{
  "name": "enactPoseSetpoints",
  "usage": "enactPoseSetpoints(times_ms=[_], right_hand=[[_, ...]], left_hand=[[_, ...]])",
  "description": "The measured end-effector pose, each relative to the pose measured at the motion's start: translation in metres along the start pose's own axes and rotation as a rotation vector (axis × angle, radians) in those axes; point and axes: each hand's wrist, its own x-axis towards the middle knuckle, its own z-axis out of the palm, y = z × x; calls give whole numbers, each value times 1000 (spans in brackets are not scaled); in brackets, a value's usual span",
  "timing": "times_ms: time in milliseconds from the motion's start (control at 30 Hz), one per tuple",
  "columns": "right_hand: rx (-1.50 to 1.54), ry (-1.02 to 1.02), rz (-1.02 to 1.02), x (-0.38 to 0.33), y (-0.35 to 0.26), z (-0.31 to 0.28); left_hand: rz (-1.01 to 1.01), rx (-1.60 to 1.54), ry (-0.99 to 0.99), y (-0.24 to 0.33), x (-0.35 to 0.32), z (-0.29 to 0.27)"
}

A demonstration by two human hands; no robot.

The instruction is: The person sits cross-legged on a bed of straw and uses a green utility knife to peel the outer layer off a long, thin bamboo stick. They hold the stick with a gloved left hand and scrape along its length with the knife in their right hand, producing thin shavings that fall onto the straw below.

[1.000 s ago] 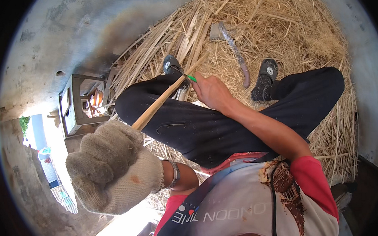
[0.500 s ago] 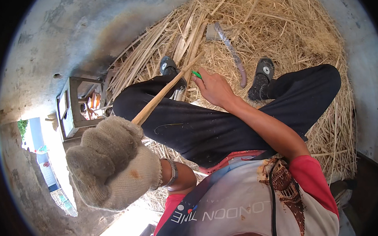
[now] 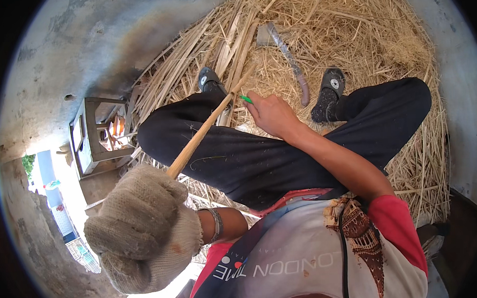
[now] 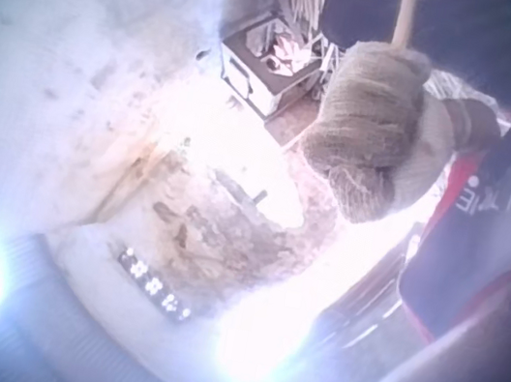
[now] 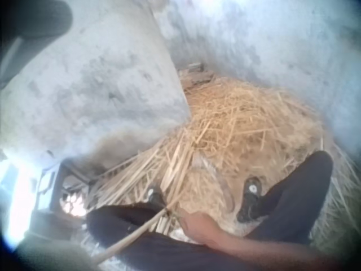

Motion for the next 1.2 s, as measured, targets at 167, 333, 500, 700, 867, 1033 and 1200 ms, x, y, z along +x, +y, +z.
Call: enactPoseSetpoints(times_ms=[167,333,500,700,867,1033,1200], right_hand=[[-54,24,57,15,19,11],[-89,-95,149,12,38,27],[-126,47,267,17,79,33],[130,4,1,17,4,-6],[-85,-11,78,17,24,7],[-154,-39,100,10,40,5],[-357,-80,267,17,128,19]], left_hand=[[-6,5,34,0,-1,8],[-11,5,64,0,-2,21],[-82,-47,94,4,-2,24],[-85,-43,42,-3,-2,14],[-80,-18,7,-3,1,11],[-52,21,-11,-2,2,8],[-72,4,-40,-6,0,0]])
